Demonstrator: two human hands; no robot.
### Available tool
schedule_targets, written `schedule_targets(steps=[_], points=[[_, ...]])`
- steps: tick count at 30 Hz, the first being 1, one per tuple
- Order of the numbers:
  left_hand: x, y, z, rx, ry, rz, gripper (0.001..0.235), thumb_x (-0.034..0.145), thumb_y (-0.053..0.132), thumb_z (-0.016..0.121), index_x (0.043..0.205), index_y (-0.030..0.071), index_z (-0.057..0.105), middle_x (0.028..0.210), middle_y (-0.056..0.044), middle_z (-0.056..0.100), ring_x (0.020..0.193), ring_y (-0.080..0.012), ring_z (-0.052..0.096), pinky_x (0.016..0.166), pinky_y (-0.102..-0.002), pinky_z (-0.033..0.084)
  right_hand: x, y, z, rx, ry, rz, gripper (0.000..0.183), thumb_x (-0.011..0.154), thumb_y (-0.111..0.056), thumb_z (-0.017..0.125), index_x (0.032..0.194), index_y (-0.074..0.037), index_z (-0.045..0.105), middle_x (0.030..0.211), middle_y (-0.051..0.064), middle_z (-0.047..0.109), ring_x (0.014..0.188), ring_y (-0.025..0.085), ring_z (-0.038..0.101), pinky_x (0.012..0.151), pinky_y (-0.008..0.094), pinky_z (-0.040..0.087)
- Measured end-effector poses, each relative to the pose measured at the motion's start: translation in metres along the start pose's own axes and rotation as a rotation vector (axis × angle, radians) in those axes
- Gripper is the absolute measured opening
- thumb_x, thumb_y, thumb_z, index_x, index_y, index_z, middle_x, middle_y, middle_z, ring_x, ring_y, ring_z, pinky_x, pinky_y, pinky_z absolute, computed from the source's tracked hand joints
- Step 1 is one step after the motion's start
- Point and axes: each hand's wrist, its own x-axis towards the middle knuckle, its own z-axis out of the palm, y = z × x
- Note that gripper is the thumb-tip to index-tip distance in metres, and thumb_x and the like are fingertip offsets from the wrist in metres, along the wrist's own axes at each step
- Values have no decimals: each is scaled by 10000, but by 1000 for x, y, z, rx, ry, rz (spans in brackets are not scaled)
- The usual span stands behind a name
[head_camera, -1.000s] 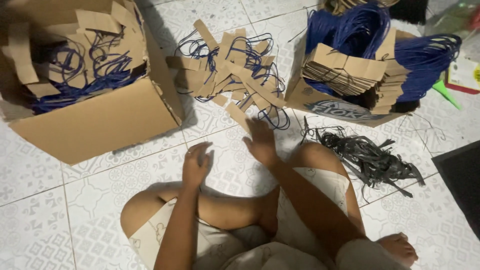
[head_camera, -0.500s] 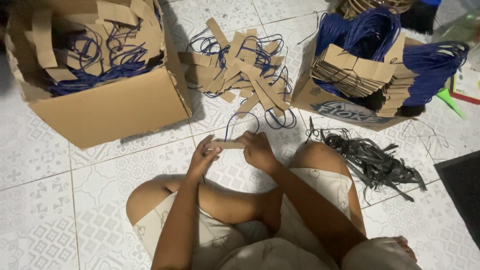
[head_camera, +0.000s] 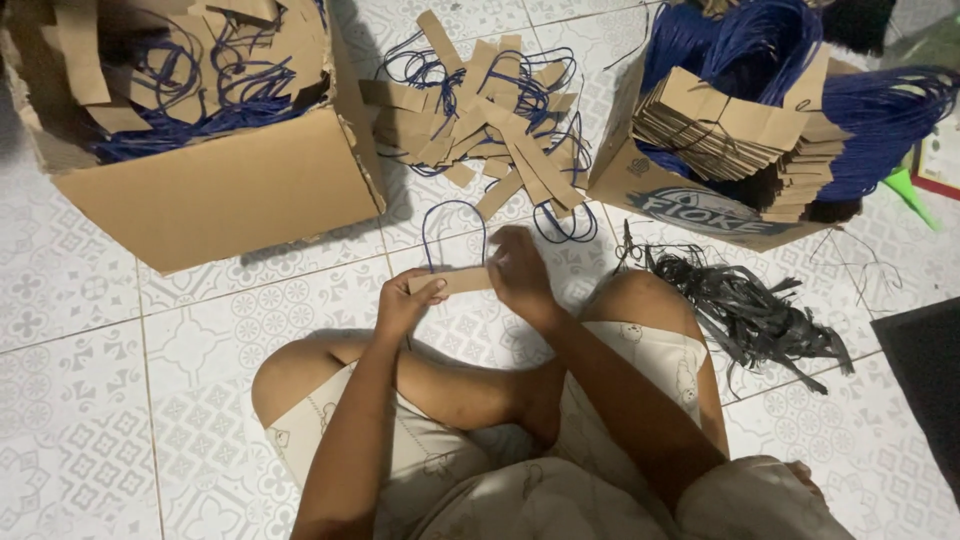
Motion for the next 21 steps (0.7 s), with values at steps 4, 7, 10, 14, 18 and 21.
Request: schedule_targets(steps=[4, 7, 10, 14, 18, 21], points=[[9, -15, -1, -83, 16, -16, 272, 803, 36, 865, 1008, -68, 719, 880, -185, 726, 735, -223, 749, 700, -344, 667, 0, -5, -11, 208, 3, 269, 612, 856, -352, 824, 1348, -135, 531, 1250, 95, 506, 1068, 318, 650, 873, 447, 528], [5, -11, 0, -87, 18, -15, 292, 804, 44, 873, 1021, -74, 717, 901, -195, 731, 743, -225, 746, 698, -354, 663, -9, 15, -7, 441, -347, 612, 656, 828, -582, 806, 1317, -166, 671, 1297, 133, 634, 1204, 367, 633, 948, 459, 506], [-8, 12, 12, -76, -4, -12, 335, 799, 21, 864, 1082, -64, 707, 905, -193, 716, 725, -239, 746, 670, -344, 665, -9, 17, -13, 714, -284, 597, 373, 830, -247, 863, 1125, -41, 764, 933, 186, 670, 807, 267, 741, 705, 380, 632], [-16, 15, 17, -105, 21, -6, 375, 786, 15, 867, 1117, -45, 702, 934, -159, 698, 737, -223, 744, 666, -335, 675, -4, -5, -38, 817, -213, 529, 303, 802, -157, 869, 1038, 3, 767, 811, 173, 668, 710, 217, 706, 601, 339, 629], [-43, 42, 34, -171, 23, -3, 401, 801, 45, 859, 1154, -30, 685, 956, -129, 671, 729, -213, 750, 664, -302, 687, -6, -12, -58, 840, -230, 513, 258, 915, -207, 787, 1090, -18, 770, 680, 189, 687, 585, 195, 708, 488, 251, 510], [-63, 55, 39, -185, -49, -25, 464, 857, 151, 827, 1259, -7, 658, 962, -162, 684, 776, -273, 770, 709, -318, 683, -15, -34, -79, 888, -258, 619, 270, 916, -183, 774, 1118, -6, 747, 760, 180, 689, 560, 184, 698, 478, 241, 493]])
